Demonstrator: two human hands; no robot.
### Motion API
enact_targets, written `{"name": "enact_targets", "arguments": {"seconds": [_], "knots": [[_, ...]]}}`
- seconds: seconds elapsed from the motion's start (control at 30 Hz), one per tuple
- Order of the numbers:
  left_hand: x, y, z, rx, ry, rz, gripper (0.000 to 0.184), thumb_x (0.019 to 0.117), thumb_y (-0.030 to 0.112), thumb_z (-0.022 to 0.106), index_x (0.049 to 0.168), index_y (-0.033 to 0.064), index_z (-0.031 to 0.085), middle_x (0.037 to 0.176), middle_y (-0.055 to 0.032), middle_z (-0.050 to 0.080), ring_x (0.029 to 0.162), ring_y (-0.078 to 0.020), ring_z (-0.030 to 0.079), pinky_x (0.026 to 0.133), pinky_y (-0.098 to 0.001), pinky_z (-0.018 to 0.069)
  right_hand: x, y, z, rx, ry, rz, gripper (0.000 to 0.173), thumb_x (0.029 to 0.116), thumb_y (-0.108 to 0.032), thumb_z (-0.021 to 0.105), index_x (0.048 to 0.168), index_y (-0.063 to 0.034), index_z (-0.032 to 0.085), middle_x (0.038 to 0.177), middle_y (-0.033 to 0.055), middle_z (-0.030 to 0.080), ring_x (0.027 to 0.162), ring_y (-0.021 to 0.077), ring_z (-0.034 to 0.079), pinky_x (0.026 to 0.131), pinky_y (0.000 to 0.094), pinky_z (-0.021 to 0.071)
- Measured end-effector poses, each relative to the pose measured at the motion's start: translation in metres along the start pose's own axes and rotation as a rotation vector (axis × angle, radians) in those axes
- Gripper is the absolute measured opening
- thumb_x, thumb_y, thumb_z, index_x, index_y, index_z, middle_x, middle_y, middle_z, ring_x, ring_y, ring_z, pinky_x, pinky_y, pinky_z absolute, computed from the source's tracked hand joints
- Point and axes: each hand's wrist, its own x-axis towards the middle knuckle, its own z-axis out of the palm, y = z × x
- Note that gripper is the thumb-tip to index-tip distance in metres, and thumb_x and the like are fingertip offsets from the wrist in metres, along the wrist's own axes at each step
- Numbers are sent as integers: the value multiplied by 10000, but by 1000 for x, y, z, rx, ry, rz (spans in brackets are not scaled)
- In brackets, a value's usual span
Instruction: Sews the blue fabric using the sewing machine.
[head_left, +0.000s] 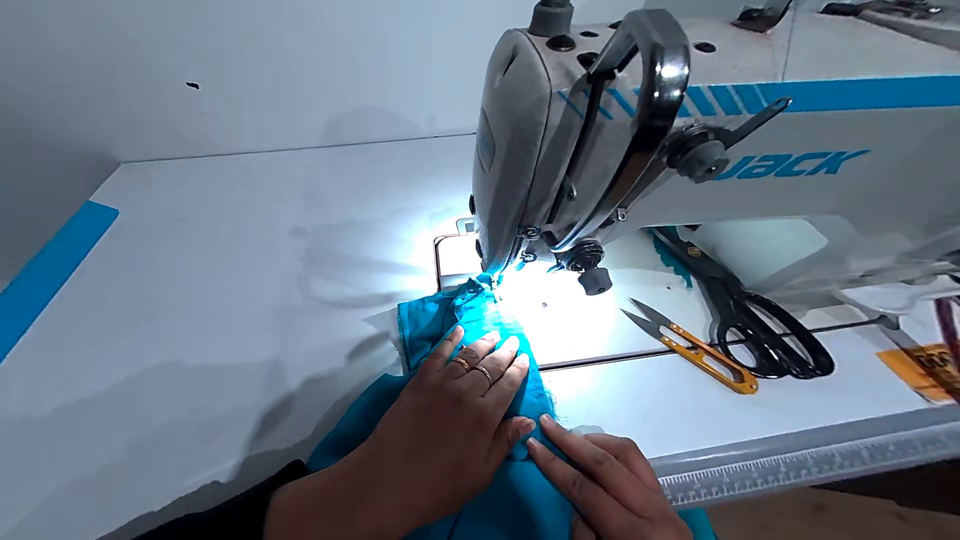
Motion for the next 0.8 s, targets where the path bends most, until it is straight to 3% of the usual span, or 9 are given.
{"name": "enact_targets", "arguments": {"seconds": [0.27, 0.37, 0.8], "knots": [[-7, -18, 7, -68, 15, 86, 457, 1071, 448, 337, 1400, 312, 624, 1486, -2, 583, 1426, -210, 493, 1183, -536, 335, 0, -5, -5, -69, -61, -2, 263, 980, -119, 572, 1121, -134, 794, 1186, 54, 756, 942, 206, 610, 832, 298, 438], [-9, -33, 6, -106, 25, 127, 428, 1065, 447, 360, 1367, 343, 644, 1477, 32, 587, 1423, -190, 493, 1184, -594, 310, 8, -16, 1, -94, -75, -20, 238, 965, -92, 599, 1087, -111, 803, 1142, 67, 766, 903, 213, 632, 772, 303, 467], [10, -56, 4, -164, 8, 126, 390, 1045, 415, 420, 1318, 332, 686, 1451, 52, 600, 1418, -169, 490, 1171, -630, 314, 32, -6, 6, -50, -98, 6, 255, 952, -86, 592, 1079, -107, 812, 1159, 58, 762, 934, 182, 622, 849, 246, 459]]}}
